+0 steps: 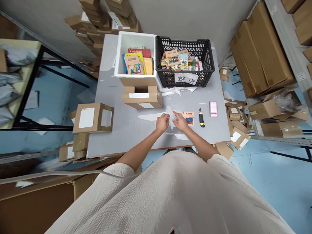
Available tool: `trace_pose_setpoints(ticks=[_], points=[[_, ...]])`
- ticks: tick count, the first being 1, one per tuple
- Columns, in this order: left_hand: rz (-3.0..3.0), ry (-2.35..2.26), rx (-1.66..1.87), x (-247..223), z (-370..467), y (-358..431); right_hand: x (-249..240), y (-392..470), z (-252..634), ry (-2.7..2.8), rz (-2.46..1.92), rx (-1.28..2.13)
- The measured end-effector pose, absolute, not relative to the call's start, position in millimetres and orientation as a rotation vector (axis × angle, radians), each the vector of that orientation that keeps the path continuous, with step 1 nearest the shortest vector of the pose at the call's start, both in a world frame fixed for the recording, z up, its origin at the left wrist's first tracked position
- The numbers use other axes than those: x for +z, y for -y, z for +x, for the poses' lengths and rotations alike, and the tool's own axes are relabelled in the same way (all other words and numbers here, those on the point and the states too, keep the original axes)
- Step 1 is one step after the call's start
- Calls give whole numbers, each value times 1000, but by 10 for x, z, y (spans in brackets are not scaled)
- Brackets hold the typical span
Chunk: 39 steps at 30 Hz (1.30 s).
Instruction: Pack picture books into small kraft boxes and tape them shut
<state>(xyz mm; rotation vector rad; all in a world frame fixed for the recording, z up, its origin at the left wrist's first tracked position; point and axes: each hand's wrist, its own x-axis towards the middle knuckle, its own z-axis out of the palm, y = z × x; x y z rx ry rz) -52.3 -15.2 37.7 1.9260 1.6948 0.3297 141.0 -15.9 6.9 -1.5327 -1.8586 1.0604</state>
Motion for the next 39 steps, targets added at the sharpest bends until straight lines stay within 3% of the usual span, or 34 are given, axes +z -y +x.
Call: trace_pose_setpoints(ticks=[13, 24, 32, 39], points=[[1929, -1497, 880, 771, -1091, -134, 691, -251, 764, 1765, -1405, 812], [2012, -1723, 741, 1512, -1793, -819, 1326, -1010, 121, 2025, -1437, 553], [2004, -1654, 849, 1356, -2083, -1354, 1317, -1531, -217, 2154, -1433, 512], [1945, -1703, 675, 1064, -2159, -1499, 1064, -1682, -352, 2195, -1466, 587]])
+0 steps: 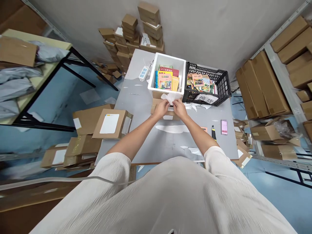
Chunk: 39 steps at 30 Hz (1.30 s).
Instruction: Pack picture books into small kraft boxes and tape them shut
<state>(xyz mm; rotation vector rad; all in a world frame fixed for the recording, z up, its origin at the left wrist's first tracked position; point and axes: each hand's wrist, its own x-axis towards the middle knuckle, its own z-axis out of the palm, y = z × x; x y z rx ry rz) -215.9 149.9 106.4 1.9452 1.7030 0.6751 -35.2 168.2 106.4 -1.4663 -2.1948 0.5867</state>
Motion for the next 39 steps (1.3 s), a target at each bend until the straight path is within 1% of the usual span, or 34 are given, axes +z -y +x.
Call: trace_pose_setpoints(ticks=[6, 11, 14, 18, 21, 25, 28, 30, 34, 39], points=[[1886, -1774, 463, 938, -2164, -1480, 865, -1793, -437, 2266, -1503, 680], [1938, -1804, 522, 944, -2212, -1360, 743, -1846, -530, 2302, -1558, 748], [2062, -1716, 503, 944, -2229, -1285, 725, -1810, -592, 2377, -1590, 757], [2043, -1715, 408, 892, -2225, -1280, 758, -1642, -586, 2354, -1617, 639], [1984, -1756, 409, 843, -2204, -1346, 770, -1509, -514, 2279, -1627, 548], [1905, -1838, 385, 838, -2177, -1399, 731, -1477, -445, 2379, -1634, 640], [1939, -1899, 447, 877, -2194, -1335, 693, -1537, -462, 2459, -1595, 681], [2006, -1872, 486, 896, -2224, -1263, 679, -1577, -496, 2489, -1574, 684], [2079, -1722, 440, 866, -2272, -1181, 686, -1599, -546, 2529, -1590, 724], [2005, -1786, 432, 782, -2218, -1246, 720, -1520, -453, 2467, -1570, 633]])
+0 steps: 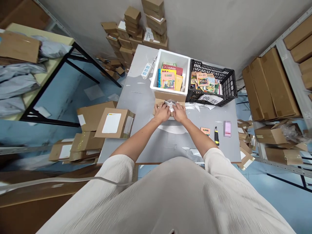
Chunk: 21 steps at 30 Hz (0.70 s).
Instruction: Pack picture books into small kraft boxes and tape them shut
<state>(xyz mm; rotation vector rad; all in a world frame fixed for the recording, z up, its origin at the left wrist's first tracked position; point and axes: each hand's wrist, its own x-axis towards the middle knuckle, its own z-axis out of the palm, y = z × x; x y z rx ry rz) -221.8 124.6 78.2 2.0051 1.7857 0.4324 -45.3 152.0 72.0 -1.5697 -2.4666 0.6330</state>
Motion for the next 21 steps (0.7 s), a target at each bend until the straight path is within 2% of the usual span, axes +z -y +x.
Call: trace_pose_setpoints(ticks=[8, 11, 16, 21], points=[[1959, -1923, 501, 932, -2072, -1222, 669, -1506, -243, 2449, -1623, 708], [2000, -1871, 420, 943, -2089, -1177, 641, -1534, -275, 2488, -1632, 758], [1961, -1885, 247, 879, -2098, -1153, 635, -1441, -203, 2438, -1625, 658], [1960, -1925, 292, 915, -1961, -1079, 626, -1266, 167, 2290, -1620, 607]])
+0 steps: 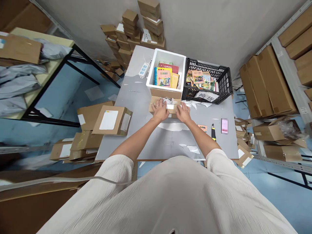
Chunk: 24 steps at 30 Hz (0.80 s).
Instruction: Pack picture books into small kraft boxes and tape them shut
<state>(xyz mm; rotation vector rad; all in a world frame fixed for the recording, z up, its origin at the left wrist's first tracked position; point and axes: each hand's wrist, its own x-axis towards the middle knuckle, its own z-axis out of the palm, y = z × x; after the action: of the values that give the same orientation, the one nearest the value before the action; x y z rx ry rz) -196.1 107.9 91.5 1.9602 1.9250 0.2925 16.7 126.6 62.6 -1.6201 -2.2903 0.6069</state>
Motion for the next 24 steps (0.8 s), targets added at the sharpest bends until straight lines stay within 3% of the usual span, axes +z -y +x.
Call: trace_pose_setpoints(ticks=[11, 24], points=[[2254, -1566, 424, 982, -1122, -725, 459, -833, 1220, 2043, -1908, 659], [2175, -1370, 55, 371, -5, -125, -80, 22, 2400, 1736, -2132, 960]])
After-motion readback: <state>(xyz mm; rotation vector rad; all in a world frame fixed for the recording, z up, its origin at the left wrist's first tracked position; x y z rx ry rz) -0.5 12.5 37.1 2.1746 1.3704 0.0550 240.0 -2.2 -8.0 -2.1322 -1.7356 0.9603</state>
